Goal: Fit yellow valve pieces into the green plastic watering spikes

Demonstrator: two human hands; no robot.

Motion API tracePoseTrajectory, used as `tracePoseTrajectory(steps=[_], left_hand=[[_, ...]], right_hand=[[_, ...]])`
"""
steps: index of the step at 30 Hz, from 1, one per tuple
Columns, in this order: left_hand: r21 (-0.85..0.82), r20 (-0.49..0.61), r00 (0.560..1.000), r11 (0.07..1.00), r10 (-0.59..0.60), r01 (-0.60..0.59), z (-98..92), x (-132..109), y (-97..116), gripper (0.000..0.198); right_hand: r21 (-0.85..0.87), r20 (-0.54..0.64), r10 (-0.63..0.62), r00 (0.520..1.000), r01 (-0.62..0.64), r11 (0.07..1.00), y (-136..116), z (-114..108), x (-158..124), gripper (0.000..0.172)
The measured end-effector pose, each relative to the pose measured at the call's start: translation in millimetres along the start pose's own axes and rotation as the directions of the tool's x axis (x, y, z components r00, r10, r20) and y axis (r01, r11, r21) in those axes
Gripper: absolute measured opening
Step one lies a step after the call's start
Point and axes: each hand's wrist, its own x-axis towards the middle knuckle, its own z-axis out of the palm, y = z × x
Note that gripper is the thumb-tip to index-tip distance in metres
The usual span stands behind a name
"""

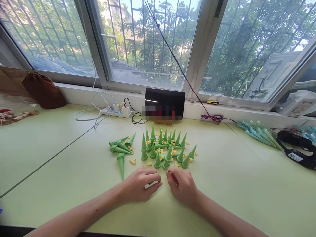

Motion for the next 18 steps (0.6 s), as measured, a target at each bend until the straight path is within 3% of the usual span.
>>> tracePoseTrajectory(steps=[3, 7, 12, 15, 18], left_hand=[[0.014, -0.038, 0.998, 0.999, 0.044, -0.044, -1.4, -1.7, -0.4, 0.027], [0.042, -0.086, 0.991, 0.994, 0.103, -0.099, -5.0, -1.8, -3.1, 0.033], [0.213, -0.168, 0.964, 0.963, 0.204, -0.167, -21.6, -0.1, -10.5, 0.038], [0.321, -0.211, 0.951, 0.935, 0.224, -0.149, -34.2, -3.8, -18.2, 0.038], [0.408, -0.266, 0.949, 0.912, 0.17, -0.049, -44.2, -15.3, -31.2, 0.037]], right_hand=[[-0.04, 0.118, -0.054, 0.992, 0.059, 0.997, -1.9, 1.5, -7.9, 0.025], [-0.08, 0.175, -0.076, 0.982, 0.091, 0.993, -2.9, 0.7, -10.5, 0.03], [-0.11, 0.22, -0.072, 0.973, 0.098, 0.989, -2.6, -1.1, -12.5, 0.031], [-0.152, 0.214, -0.034, 0.976, 0.067, 0.986, -1.7, -0.3, -14.8, 0.034], [-0.197, 0.177, -0.007, 0.984, 0.043, 0.98, -1.0, 1.7, -14.8, 0.036]])
